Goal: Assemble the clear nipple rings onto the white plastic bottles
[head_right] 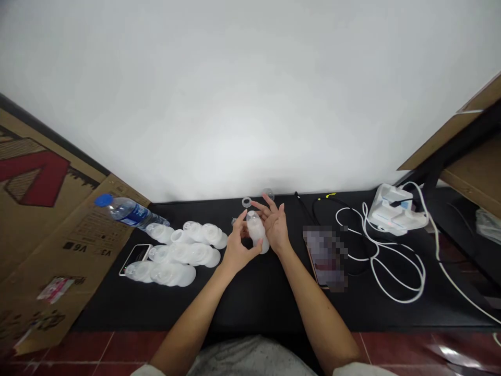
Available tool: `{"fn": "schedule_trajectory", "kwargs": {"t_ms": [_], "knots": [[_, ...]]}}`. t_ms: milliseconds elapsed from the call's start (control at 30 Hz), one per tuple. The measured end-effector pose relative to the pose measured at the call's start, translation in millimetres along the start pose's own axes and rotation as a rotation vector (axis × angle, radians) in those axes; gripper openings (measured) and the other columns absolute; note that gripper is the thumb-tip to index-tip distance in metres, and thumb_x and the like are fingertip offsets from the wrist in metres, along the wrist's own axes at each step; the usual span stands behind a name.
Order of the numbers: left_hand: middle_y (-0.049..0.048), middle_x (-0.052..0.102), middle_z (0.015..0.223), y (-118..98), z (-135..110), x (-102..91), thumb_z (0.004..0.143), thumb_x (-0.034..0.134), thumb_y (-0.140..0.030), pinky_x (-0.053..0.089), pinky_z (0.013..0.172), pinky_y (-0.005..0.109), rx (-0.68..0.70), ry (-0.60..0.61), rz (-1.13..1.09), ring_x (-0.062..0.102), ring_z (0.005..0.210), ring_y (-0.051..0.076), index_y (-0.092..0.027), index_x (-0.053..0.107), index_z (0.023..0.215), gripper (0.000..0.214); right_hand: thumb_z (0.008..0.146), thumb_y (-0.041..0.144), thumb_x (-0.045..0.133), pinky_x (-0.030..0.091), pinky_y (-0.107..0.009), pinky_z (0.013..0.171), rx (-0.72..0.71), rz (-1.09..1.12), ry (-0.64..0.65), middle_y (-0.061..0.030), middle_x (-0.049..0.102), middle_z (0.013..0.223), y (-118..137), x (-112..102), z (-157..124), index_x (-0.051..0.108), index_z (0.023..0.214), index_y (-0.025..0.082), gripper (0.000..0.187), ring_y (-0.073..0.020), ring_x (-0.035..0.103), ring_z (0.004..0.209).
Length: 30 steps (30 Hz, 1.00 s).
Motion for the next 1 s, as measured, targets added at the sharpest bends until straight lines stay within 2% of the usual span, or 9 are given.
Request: {"fn": "schedule_trajectory", "kwargs": {"t_ms": [67,200,300,433,500,567,700,833,1000], "knots": [[0.0168,0.068,0.142,-9.9,-9.3,-2.8,0.084,0.083,-0.032,0.063,0.097,0.046,0.039,-0.033,0.023,0.074,0.115,0.031,-0.025,0.042,0.159,0.086,0.101,0.091,0.019,0.064,-0.047,0.089,0.05,0.014,-0.005,-0.0155,0.08,0.134,-10.2,-6.3,7.1,0.062,0.154,0.023,0.097,-0.0319,0.08,0.107],[0.0201,0.067,0.139,-47.9,-27.3,-34.7,0.079,0.089,-0.033,0.066,0.094,0.046,0.058,-0.202,0.055,0.075,0.117,0.034,-0.024,0.042,0.152,0.088,0.093,0.091,0.05,0.062,-0.037,0.065,0.121,-0.102,-0.052,-0.0156,0.085,0.106,-44.7,-18.0,18.6,0.081,0.113,0.018,0.081,-0.0266,0.079,0.076],[0.0137,0.069,0.132,-88.1,-21.5,-93.9,0.08,0.089,-0.038,0.068,0.091,0.043,-0.04,-0.315,0.122,0.078,0.111,0.029,-0.027,0.038,0.156,0.092,0.091,0.067,0.073,0.062,-0.037,0.066,0.02,-0.342,-0.039,-0.0082,0.083,0.089,-57.9,-17.3,18.9,0.08,0.098,0.021,0.047,-0.027,0.077,0.077],[0.006,0.073,0.115,-121.7,20.7,-187.8,0.081,0.085,-0.051,0.067,0.086,0.044,-0.077,-0.313,0.465,0.08,0.096,0.028,-0.026,0.046,0.144,0.079,0.102,0.038,0.06,0.062,-0.045,0.087,-0.214,-0.62,0.023,-0.0072,0.079,0.091,-54.1,-5.3,9.4,0.08,0.099,0.024,0.024,-0.0277,0.075,0.086],[0.004,0.073,0.104,-112.9,46.1,-222.0,0.082,0.082,-0.055,0.064,0.084,0.043,-0.1,-0.296,0.653,0.077,0.09,0.028,-0.024,0.049,0.136,0.07,0.101,0.025,0.053,0.06,-0.048,0.096,-0.309,-0.764,0.047,-0.0106,0.079,0.106,-50.7,1.3,4.6,0.08,0.112,0.023,0.029,-0.0297,0.073,0.099],[0.0039,0.071,0.096,-92.2,66.6,-241.1,0.084,0.078,-0.053,0.06,0.081,0.04,-0.112,-0.257,0.779,0.074,0.085,0.027,-0.022,0.054,0.123,0.055,0.096,0.012,0.048,0.055,-0.05,0.11,-0.36,-0.875,0.118,-0.0122,0.075,0.133,-50.7,9.0,1.8,0.074,0.137,0.024,0.05,-0.0306,0.068,0.12],[0.0017,0.069,0.09,-46.0,84.1,-243.9,0.084,0.076,-0.038,0.053,0.079,0.034,-0.135,0.0,0.944,0.068,0.08,0.024,-0.023,0.057,0.114,0.038,0.088,0.002,0.047,0.045,-0.052,0.121,-0.359,-1.035,0.238,-0.0066,0.049,0.173,-56.6,23.0,4.3,0.042,0.172,0.03,0.089,-0.0317,0.057,0.143],[0.0025,0.073,0.091,-23.2,81.5,-241.9,0.075,0.079,-0.022,0.05,0.081,0.032,-0.212,0.188,0.997,0.07,0.088,0.025,-0.023,0.06,0.106,0.037,0.086,-0.001,0.051,0.052,-0.051,0.108,-0.339,-1.186,0.229,-0.0076,0.041,0.178,-58.7,36.1,13.3,0.035,0.175,0.031,0.096,-0.0366,0.062,0.132],[0.0063,0.079,0.106,-18.3,83.3,-249.3,0.067,0.087,-0.021,0.054,0.087,0.034,-0.274,0.251,0.996,0.075,0.102,0.029,-0.023,0.063,0.098,0.04,0.094,0.002,0.051,0.053,-0.048,0.106,-0.369,-1.277,0.207,-0.0155,0.063,0.157,-51.0,41.1,11.7,0.045,0.167,0.02,0.075,-0.0357,0.062,0.127]]}}
Point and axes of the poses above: each hand's wrist, its own z-axis towards the middle knuckle, its own x-axis out of the palm, y = z × x, the point moved 5 cm from there along z, towards the middle knuckle
